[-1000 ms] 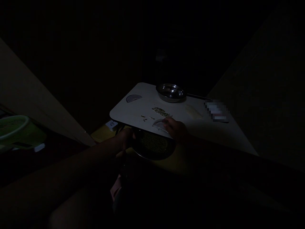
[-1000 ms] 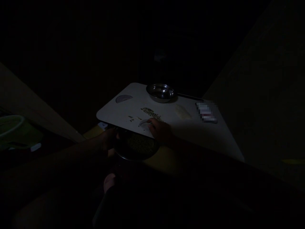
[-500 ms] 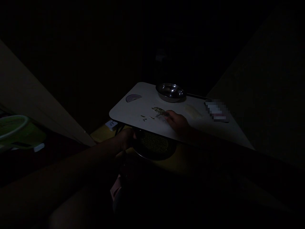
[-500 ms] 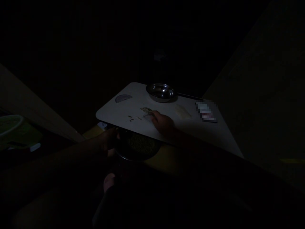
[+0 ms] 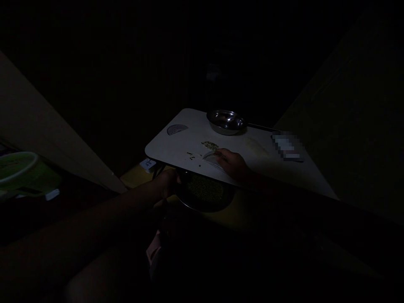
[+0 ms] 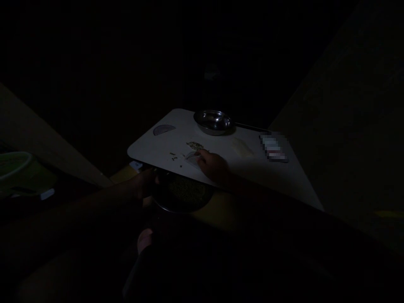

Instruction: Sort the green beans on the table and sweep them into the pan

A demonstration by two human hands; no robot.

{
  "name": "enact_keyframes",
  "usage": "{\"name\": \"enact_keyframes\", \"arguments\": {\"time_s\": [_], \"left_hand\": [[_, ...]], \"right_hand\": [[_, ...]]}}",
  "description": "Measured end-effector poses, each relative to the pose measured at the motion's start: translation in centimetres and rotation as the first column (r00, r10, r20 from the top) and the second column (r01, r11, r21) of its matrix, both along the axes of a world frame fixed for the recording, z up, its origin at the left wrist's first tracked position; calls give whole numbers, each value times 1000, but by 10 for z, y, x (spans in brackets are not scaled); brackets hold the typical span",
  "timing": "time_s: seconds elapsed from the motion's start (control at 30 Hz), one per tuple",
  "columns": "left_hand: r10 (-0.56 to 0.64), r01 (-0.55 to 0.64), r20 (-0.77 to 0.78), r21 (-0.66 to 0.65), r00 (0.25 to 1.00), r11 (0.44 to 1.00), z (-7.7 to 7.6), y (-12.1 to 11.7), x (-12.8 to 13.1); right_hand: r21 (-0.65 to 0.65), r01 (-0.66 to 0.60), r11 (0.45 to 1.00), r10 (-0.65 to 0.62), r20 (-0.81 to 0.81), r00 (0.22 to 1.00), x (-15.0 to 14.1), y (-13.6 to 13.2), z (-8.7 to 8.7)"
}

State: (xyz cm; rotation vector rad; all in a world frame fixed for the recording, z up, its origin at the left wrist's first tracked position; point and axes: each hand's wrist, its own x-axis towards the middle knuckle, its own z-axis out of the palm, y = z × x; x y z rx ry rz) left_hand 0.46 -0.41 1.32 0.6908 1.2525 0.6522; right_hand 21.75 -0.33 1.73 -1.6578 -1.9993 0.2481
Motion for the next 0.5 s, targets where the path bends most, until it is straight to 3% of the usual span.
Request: {"name": "enact_keyframes", "arguments": {"time_s": [0.23, 0.5], "left_hand": [[-11, 11, -7, -22, 1000, 1000, -4, 2, -1], [10, -11, -47, -30, 999, 999, 3, -1, 0]], "right_hand": [[-14, -128, 992, 128, -33, 991, -29, -22, 3], [38, 8, 999, -9, 31, 999, -22, -6, 2]]}}
